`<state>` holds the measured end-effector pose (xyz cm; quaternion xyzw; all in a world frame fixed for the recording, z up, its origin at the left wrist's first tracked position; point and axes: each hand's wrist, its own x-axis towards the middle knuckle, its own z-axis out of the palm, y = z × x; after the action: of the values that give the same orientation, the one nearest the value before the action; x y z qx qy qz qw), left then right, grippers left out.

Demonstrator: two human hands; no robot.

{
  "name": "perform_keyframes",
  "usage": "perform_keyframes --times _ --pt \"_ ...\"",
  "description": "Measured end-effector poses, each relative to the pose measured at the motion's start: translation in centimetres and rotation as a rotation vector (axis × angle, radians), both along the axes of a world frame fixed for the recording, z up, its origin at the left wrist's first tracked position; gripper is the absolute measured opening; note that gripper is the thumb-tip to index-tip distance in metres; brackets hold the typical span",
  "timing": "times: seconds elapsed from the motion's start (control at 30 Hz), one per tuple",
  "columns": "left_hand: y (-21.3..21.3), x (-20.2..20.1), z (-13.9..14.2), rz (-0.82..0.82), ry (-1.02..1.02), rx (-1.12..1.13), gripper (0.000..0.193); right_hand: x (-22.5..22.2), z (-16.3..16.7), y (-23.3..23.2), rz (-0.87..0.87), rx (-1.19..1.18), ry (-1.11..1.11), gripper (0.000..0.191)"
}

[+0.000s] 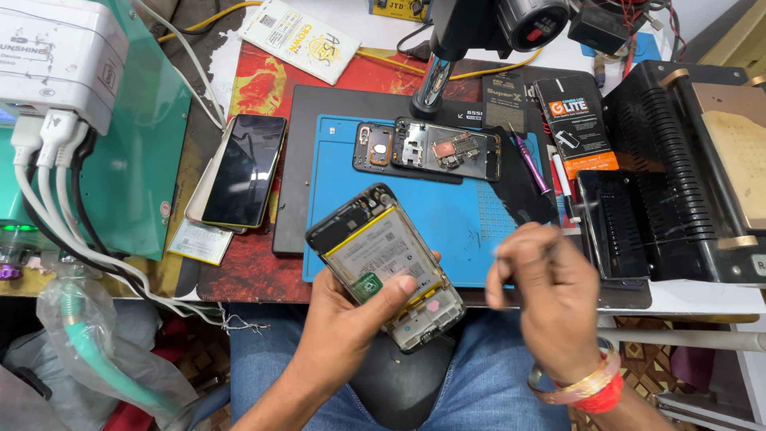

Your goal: The person repairs a disassembled smartphone at a workbench. They hold the phone chassis with the battery exposed, use tweezers to pry and lift the battery and adjust internal components, flip the phone to work on its edges, and set it on the repair mat while continuing to work on it with the tweezers.

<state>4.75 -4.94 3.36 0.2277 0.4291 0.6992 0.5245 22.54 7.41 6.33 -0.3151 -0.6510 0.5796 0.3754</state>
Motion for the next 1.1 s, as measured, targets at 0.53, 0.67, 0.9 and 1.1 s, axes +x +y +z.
perform_keyframes --times 0.53,0.67,0.9,1.1 --pt "-0.1 1.0 -0.8 0.021 0.116 -0.059 0.026 -0.6 0.9 -0.1 0.231 0.558 -0.454 0.020" --pt "-0.2 1.2 -1.0 0.019 0.122 -0.074 0.024 -0.6 0.7 -0.1 0.220 0.563 -0.488 0.016" --pt "-0.3 1.9 -1.1 0.014 0.183 -0.087 0.021 -1.0 1.1 -0.5 0.213 0.589 -0.590 0.012" --pt "-0.4 2.0 -1.2 -0.019 0.242 -0.124 0.021 -1.0 1.3 -0.3 0.240 0.530 -0.678 0.015"
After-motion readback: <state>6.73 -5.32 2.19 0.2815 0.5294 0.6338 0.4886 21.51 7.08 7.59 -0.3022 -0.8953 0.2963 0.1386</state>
